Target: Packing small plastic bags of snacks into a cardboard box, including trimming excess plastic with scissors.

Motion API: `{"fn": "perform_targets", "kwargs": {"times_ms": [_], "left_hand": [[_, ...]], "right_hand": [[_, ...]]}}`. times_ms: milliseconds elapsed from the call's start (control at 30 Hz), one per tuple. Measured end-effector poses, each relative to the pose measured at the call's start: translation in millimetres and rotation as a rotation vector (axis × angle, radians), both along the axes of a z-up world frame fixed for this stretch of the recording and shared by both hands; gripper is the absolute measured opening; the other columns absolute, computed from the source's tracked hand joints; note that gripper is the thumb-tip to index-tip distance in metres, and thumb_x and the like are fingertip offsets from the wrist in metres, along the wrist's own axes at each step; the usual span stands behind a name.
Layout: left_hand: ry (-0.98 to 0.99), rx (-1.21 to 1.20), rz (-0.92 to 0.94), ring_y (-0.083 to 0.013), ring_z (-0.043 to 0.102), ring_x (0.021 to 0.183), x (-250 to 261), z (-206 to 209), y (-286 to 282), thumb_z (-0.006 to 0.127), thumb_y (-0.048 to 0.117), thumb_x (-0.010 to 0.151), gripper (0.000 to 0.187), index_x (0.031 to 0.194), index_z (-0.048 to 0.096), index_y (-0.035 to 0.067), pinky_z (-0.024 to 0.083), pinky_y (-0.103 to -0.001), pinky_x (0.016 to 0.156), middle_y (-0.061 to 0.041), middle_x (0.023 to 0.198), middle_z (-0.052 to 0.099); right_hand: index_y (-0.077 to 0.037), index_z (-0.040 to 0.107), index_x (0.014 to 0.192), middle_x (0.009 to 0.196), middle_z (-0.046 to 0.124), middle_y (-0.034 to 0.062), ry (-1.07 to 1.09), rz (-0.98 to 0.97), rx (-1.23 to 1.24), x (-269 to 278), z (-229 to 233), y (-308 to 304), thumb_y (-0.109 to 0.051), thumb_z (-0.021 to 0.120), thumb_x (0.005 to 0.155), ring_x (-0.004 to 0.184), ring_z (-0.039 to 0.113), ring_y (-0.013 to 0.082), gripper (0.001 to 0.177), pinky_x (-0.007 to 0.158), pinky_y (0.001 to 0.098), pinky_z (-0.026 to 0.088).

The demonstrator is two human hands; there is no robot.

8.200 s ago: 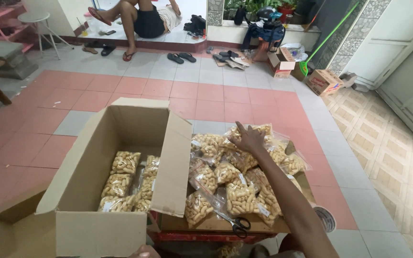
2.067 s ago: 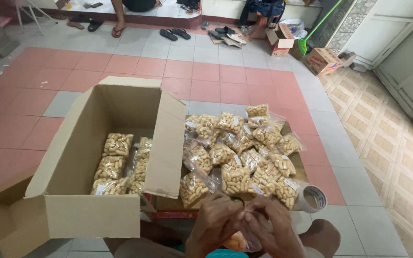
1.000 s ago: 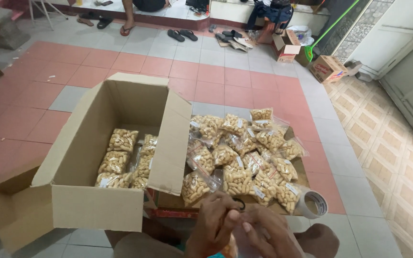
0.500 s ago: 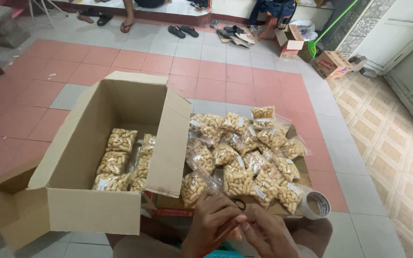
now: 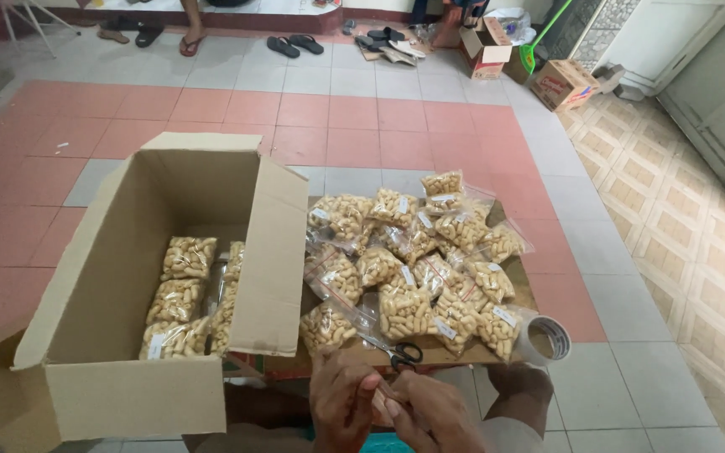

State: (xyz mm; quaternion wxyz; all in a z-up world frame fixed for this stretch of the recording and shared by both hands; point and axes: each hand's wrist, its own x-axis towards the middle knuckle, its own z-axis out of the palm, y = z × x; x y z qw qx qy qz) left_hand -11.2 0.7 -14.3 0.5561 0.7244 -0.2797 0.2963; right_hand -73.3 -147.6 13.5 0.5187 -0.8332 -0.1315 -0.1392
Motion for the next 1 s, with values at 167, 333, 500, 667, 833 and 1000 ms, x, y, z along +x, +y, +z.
{"fn": "perform_targets", "kwargs": {"times_ms": [167,333,500,667,833,1000], "left_hand": [[-0.064,-0.087,0.069,-0.0231,0.045,0.058,1,6,1,0.051,0.021,0.106,0.035,0.074,0.056,0.007,0.043,-0.040,0.067,-0.007,0.068,0.055],[0.172,-0.084,0.000,-0.0222,0.048,0.062,2,-9,14,0.047,0.040,0.109,0.048,0.071,0.052,0.010,0.039,-0.038,0.060,-0.006,0.066,0.051],[0.212,-0.008,-0.290,-0.0243,0.057,0.073,-3,28,23,0.042,0.060,0.109,0.056,0.091,0.066,0.013,0.040,-0.037,0.070,-0.006,0.085,0.067],[0.098,0.072,-0.220,-0.0251,0.057,0.073,-9,28,22,0.049,0.025,0.106,0.029,0.091,0.068,0.008,0.045,-0.040,0.076,-0.007,0.083,0.064],[0.027,0.166,-0.219,-0.0208,0.050,0.065,-6,28,14,0.054,0.022,0.107,0.026,0.086,0.066,0.011,0.043,-0.038,0.072,-0.004,0.077,0.056],[-0.059,0.218,-0.206,-0.0217,0.062,0.073,-3,41,9,0.056,0.024,0.107,0.028,0.084,0.065,0.010,0.048,-0.038,0.075,-0.005,0.083,0.062]], "right_hand": [[-0.012,0.048,0.080,0.071,0.041,0.0022,0.131,0.069,-0.063,-2,-28,-6,-0.029,0.057,0.109,0.061,0.042,0.0176,0.034,0.058,0.0372,0.031],[-0.009,0.056,0.083,0.073,0.057,0.0032,-0.087,-0.116,-0.048,-13,-29,3,-0.021,0.068,0.099,0.064,0.057,0.0186,0.023,0.064,0.0332,0.050],[-0.014,0.077,0.123,0.085,0.066,0.0011,0.072,0.071,-0.240,3,11,-24,-0.037,0.056,0.104,0.079,0.065,0.0178,0.036,0.075,0.0314,0.049],[-0.013,0.065,0.102,0.099,0.064,0.0019,0.030,-0.097,-0.145,-14,-2,-27,-0.031,0.064,0.099,0.092,0.060,0.0170,0.017,0.081,0.0334,0.045],[-0.015,0.061,0.082,0.074,0.059,0.0022,0.003,0.017,-0.349,-1,7,-39,-0.037,0.062,0.102,0.065,0.058,0.0204,0.030,0.058,0.0350,0.042],[-0.015,0.077,0.116,0.110,0.078,0.0038,-0.070,-0.051,-0.375,3,15,-37,-0.036,0.072,0.094,0.100,0.073,0.0225,0.031,0.083,0.0381,0.052]]}}
